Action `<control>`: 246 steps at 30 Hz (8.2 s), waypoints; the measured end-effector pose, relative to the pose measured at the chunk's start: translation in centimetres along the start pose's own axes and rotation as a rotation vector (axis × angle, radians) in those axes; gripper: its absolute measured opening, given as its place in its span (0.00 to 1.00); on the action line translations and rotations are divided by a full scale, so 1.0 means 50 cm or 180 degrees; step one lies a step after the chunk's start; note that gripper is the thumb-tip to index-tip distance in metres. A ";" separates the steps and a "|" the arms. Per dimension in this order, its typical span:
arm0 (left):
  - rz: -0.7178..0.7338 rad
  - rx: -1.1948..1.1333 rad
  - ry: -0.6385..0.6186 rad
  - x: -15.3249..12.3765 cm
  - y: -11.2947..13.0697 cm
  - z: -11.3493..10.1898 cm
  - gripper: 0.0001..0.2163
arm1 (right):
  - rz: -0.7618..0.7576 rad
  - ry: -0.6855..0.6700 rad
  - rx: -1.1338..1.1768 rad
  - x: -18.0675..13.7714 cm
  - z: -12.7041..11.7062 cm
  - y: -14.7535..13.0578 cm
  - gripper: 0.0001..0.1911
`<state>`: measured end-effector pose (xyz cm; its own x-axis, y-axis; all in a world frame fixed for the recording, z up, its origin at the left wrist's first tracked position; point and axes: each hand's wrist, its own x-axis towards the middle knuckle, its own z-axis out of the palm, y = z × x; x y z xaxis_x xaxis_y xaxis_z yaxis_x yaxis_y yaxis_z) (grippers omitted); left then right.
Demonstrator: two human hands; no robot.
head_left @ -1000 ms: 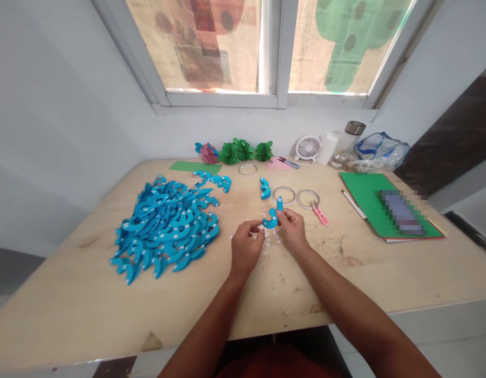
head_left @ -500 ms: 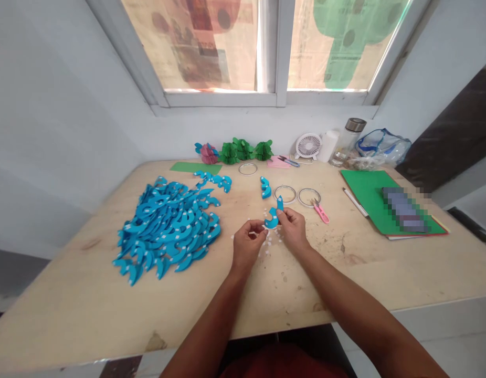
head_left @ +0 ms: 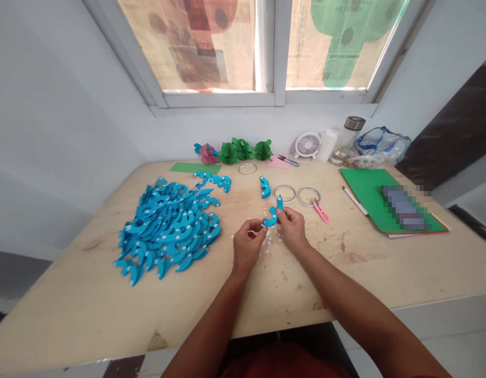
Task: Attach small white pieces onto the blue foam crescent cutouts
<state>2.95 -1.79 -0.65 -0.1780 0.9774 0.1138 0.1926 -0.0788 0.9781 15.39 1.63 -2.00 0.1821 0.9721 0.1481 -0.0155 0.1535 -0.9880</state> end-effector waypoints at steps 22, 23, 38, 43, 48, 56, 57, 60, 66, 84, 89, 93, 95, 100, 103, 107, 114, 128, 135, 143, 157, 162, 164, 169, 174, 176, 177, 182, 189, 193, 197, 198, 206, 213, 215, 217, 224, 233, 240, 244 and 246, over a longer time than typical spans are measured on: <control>0.1598 0.1270 0.0463 -0.008 0.003 -0.002 0.05 | 0.0019 -0.0044 -0.0178 -0.001 0.002 0.009 0.17; 0.1623 0.1283 0.0449 -0.009 0.001 -0.002 0.05 | 0.0015 -0.0044 -0.0178 -0.001 0.002 0.009 0.17; 0.0967 0.1077 0.0339 -0.011 -0.004 -0.001 0.05 | 0.0047 -0.0090 -0.0082 -0.004 0.003 0.004 0.16; 0.0384 -0.0203 0.0122 -0.002 0.001 -0.003 0.08 | 0.0082 -0.0052 0.0009 -0.001 0.002 0.008 0.16; -0.0111 -0.0803 0.0225 0.004 0.000 -0.001 0.09 | 0.0072 -0.0034 -0.0051 -0.002 0.002 0.007 0.17; -0.0151 -0.0684 0.0426 0.007 -0.006 0.002 0.07 | 0.0002 -0.0252 0.0000 -0.006 0.001 -0.002 0.15; -0.0120 -0.0646 0.0453 0.007 -0.007 0.001 0.06 | -0.0004 -0.0260 -0.0001 -0.007 0.000 -0.004 0.15; 0.0000 -0.0452 0.0533 0.007 -0.006 0.000 0.06 | -0.0002 -0.0275 0.0018 -0.007 0.001 -0.006 0.14; 0.0191 0.0074 0.0584 0.005 -0.003 -0.004 0.05 | -0.0031 -0.0224 -0.0096 -0.008 0.003 -0.005 0.15; 0.0330 -0.0047 0.0709 0.003 0.013 -0.003 0.05 | -0.0114 -0.0093 -0.0160 -0.008 0.002 -0.011 0.15; 0.0349 -0.0161 0.0699 0.003 0.003 -0.001 0.07 | -0.0084 -0.0062 -0.0202 -0.008 0.003 -0.008 0.16; 0.0335 -0.0274 0.0610 0.002 0.005 0.000 0.08 | -0.0107 0.0010 -0.0209 -0.008 0.003 -0.010 0.16; 0.0309 -0.0277 0.0535 0.001 0.009 0.000 0.08 | -0.0123 0.0040 -0.0219 -0.008 0.003 -0.012 0.16; 0.0268 -0.0258 0.0394 -0.001 0.012 -0.001 0.10 | -0.0075 0.0124 -0.0200 -0.006 0.002 -0.009 0.16; 0.0324 -0.0178 0.0389 -0.002 0.009 -0.001 0.09 | -0.0067 0.0155 -0.0159 -0.004 0.002 -0.006 0.16; 0.0403 -0.0065 0.0381 -0.002 0.008 -0.001 0.08 | -0.0096 0.0158 -0.0146 -0.003 0.001 -0.007 0.16; 0.0374 -0.0167 0.0178 0.002 0.004 0.002 0.12 | -0.0045 0.0143 -0.0163 -0.005 0.002 -0.009 0.16; 0.0434 -0.0147 0.0090 0.001 0.001 0.001 0.10 | -0.0066 0.0141 -0.0163 -0.004 0.002 -0.005 0.17; 0.0422 -0.0106 0.0151 0.001 -0.003 0.004 0.10 | -0.0072 0.0114 -0.0180 -0.005 0.001 -0.007 0.16; 0.0298 -0.0199 0.0239 0.001 0.000 0.003 0.09 | -0.0119 0.0078 -0.0310 -0.008 0.001 -0.009 0.15; -0.0150 -0.0276 0.0296 0.002 0.008 0.002 0.07 | -0.0443 0.0030 -0.0818 -0.016 0.001 -0.024 0.16; -0.0266 -0.0372 0.0302 0.006 0.001 0.002 0.07 | -0.0550 -0.0048 -0.0895 -0.019 0.003 -0.029 0.15; -0.0316 -0.0384 0.0281 0.008 -0.001 0.002 0.07 | -0.0543 -0.0052 -0.0882 -0.018 0.003 -0.027 0.15; -0.0327 -0.0383 0.0314 0.011 -0.001 0.002 0.06 | -0.0364 -0.0137 -0.0723 -0.013 0.001 -0.016 0.16; -0.0279 -0.0422 0.0491 0.010 0.000 -0.001 0.07 | -0.0254 -0.0384 -0.0488 -0.012 0.002 -0.015 0.15; -0.0263 -0.0446 0.0555 0.009 0.000 -0.001 0.07 | -0.0213 -0.0521 -0.0444 -0.013 0.003 -0.017 0.14; -0.0260 -0.0463 0.0569 0.009 0.000 -0.001 0.07 | -0.0187 -0.0608 -0.0437 -0.013 0.004 -0.017 0.14; -0.0254 -0.0564 0.0556 0.008 0.001 -0.001 0.08 | -0.0077 -0.0746 -0.0547 -0.013 0.008 -0.008 0.13; -0.0328 -0.0644 0.0435 0.007 0.002 0.000 0.07 | -0.0173 -0.0613 -0.0749 -0.010 0.006 0.005 0.13; -0.0325 -0.0721 0.0387 0.006 0.002 0.002 0.09 | -0.0114 -0.0593 -0.0683 -0.012 0.007 0.008 0.13; -0.0181 -0.0677 0.0285 0.003 0.002 0.003 0.09 | -0.0066 -0.0627 -0.0606 -0.015 0.010 0.005 0.13; -0.0150 -0.0668 0.0281 0.003 0.001 0.003 0.08 | -0.0073 -0.0670 -0.0572 -0.016 0.011 0.003 0.14; -0.0378 -0.0944 0.0189 0.008 -0.008 -0.002 0.08 | -0.0042 -0.0782 -0.0294 -0.015 0.011 -0.001 0.15; -0.0418 -0.1114 0.0115 0.008 -0.008 -0.002 0.10 | 0.0133 -0.0822 0.0018 -0.015 0.013 0.002 0.15; -0.0430 -0.1120 0.0138 0.006 -0.006 0.000 0.12 | 0.0064 -0.0810 -0.0077 -0.015 0.012 0.001 0.15; -0.0498 -0.1097 0.0131 0.006 -0.007 0.002 0.12 | -0.0047 -0.0783 -0.0271 -0.015 0.011 0.000 0.15; -0.0381 -0.0830 0.0027 0.011 -0.009 -0.001 0.10 | -0.0360 -0.0728 -0.0737 -0.021 0.009 -0.002 0.15; -0.0188 -0.0688 -0.0232 0.010 -0.009 -0.005 0.10 | -0.0259 -0.0734 -0.0503 -0.011 0.008 0.003 0.15; -0.0208 -0.0769 0.0060 0.015 -0.007 -0.008 0.13 | -0.0365 -0.0855 -0.0587 -0.016 0.008 0.006 0.15; -0.0430 -0.1164 0.0148 0.023 -0.007 -0.010 0.15 | -0.0441 -0.1174 -0.0715 -0.027 0.012 0.008 0.15; -0.0573 -0.1431 0.0172 0.026 -0.009 -0.010 0.15 | -0.0469 -0.1294 -0.0833 -0.032 0.014 0.011 0.16</control>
<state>2.18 -0.60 -0.86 -0.2223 0.9727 -0.0668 -0.2796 0.0021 0.9601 14.39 0.31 -2.76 -0.2345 0.9420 0.2403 0.2380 0.2953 -0.9253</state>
